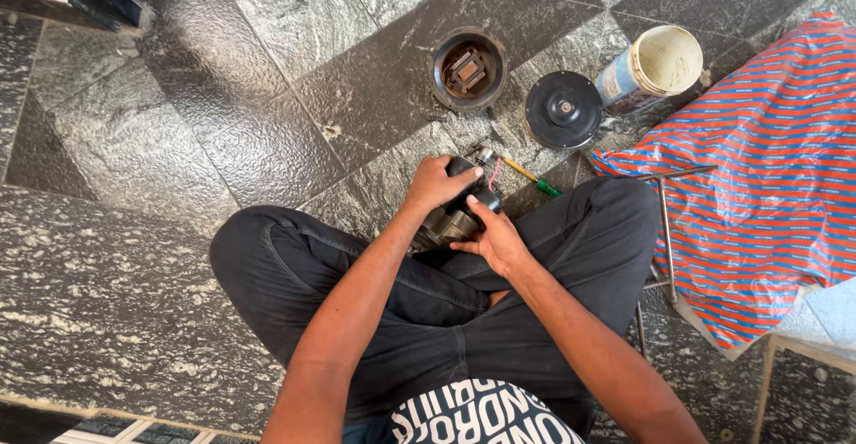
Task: The person sits on the floor and disassembles a small cylindrical electrical device, likely a motor, using a screwdriver and pliers. They remove the end cap, separate the internal components, and manipulate wires and parts before reassembling the unit.
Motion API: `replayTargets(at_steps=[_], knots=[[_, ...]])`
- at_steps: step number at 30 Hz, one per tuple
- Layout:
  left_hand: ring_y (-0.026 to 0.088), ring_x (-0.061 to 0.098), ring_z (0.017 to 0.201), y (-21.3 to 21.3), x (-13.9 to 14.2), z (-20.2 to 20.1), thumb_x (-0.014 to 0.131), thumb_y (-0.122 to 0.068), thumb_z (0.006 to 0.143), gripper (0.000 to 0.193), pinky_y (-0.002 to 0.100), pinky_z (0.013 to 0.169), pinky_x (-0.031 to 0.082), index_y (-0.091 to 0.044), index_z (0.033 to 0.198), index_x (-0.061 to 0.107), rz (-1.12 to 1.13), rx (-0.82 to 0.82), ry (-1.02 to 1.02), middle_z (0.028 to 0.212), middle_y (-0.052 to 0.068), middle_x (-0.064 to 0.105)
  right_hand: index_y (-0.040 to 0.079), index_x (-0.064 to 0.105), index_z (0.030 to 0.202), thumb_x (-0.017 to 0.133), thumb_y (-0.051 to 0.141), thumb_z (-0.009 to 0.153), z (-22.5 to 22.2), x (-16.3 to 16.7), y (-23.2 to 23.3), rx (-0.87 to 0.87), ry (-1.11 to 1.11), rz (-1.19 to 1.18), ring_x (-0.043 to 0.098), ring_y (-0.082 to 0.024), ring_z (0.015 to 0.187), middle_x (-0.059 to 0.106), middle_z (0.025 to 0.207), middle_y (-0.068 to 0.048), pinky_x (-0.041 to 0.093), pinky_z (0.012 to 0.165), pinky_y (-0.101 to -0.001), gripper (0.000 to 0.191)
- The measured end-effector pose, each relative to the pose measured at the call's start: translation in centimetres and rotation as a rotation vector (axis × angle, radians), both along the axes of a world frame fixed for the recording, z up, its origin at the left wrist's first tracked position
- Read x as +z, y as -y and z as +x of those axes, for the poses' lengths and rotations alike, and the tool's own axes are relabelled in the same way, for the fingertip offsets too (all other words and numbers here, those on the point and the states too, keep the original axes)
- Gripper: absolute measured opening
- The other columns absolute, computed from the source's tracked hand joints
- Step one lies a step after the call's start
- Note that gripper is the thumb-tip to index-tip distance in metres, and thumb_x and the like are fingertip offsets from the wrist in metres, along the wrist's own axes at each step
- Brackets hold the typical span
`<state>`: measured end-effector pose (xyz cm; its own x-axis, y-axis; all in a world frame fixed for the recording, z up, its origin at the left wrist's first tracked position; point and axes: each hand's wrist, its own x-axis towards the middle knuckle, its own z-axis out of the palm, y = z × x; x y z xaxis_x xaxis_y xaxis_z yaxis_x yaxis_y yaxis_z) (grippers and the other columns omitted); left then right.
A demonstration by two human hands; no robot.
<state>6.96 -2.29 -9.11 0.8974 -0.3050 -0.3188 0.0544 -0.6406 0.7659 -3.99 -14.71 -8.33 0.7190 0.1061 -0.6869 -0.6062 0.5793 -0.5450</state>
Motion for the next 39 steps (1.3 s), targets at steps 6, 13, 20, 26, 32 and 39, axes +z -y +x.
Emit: replayTargets(at_steps=[6,13,20,26,32,39], knots=[[0.042,0.064,0.100,-0.1,-0.1,0.0,0.074,-0.066,0.082,0.073,0.050,0.086,0.054,0.003,0.105,0.073,0.053,-0.080,0.143,0.100,0.029,0.067,0.004,0.052,0.133,0.065,0.036,0.095,-0.2,-0.4,0.2,-0.039,-0.066,0.152,0.071,-0.028,0.102,0.064,0.118,-0.016,0.066,0.080,-0.0465,0.051],[0.040,0.068,0.090,-0.4,1.0,-0.1,0.072,-0.056,0.086,0.057,0.051,0.082,0.054,0.001,0.092,0.075,0.074,-0.152,0.130,0.087,0.024,0.071,0.003,0.059,0.129,0.071,0.037,0.096,0.2,-0.1,-0.2,-0.010,-0.042,0.220,0.072,-0.028,0.099,0.068,0.115,-0.017,0.064,0.078,-0.0423,0.050],[0.043,0.068,0.098,-2.2,2.0,-0.3,0.061,-0.029,0.093,0.029,0.053,0.086,0.052,-0.008,0.107,0.075,0.063,-0.245,0.259,0.105,0.022,0.072,0.007,0.058,0.131,0.066,0.048,0.093,1.3,-1.2,-1.8,-0.034,-0.102,0.221,0.069,-0.032,0.102,0.065,0.117,-0.015,0.063,0.075,-0.0430,0.056],[0.045,0.060,0.110,-5.6,3.5,-1.7,0.077,-0.024,0.067,0.073,0.051,0.087,0.051,-0.004,0.135,0.059,0.119,-0.438,0.388,0.127,0.020,0.064,0.005,0.059,0.131,0.064,0.040,0.098,3.3,-1.7,-4.1,-0.119,-0.028,0.250,0.069,-0.025,0.100,0.067,0.118,-0.011,0.061,0.084,-0.0477,0.048],[0.040,0.063,0.102,-4.3,2.9,-1.2,0.090,-0.043,0.066,0.068,0.051,0.086,0.052,-0.005,0.117,0.066,0.191,-0.279,0.491,0.110,0.015,0.067,0.001,0.059,0.128,0.069,0.015,0.095,-1.7,2.4,0.6,-0.092,0.290,-0.324,0.071,-0.022,0.102,0.069,0.113,-0.015,0.063,0.083,-0.0389,0.038],[0.034,0.064,0.098,-3.6,2.0,-0.5,0.090,-0.053,0.069,0.067,0.047,0.087,0.053,-0.007,0.113,0.067,0.196,-0.272,0.377,0.105,0.012,0.067,-0.001,0.066,0.110,0.065,0.002,0.103,-13.9,2.2,19.8,-0.416,0.211,-1.259,0.068,-0.021,0.088,0.071,0.103,-0.014,0.057,0.077,-0.0357,0.008]])
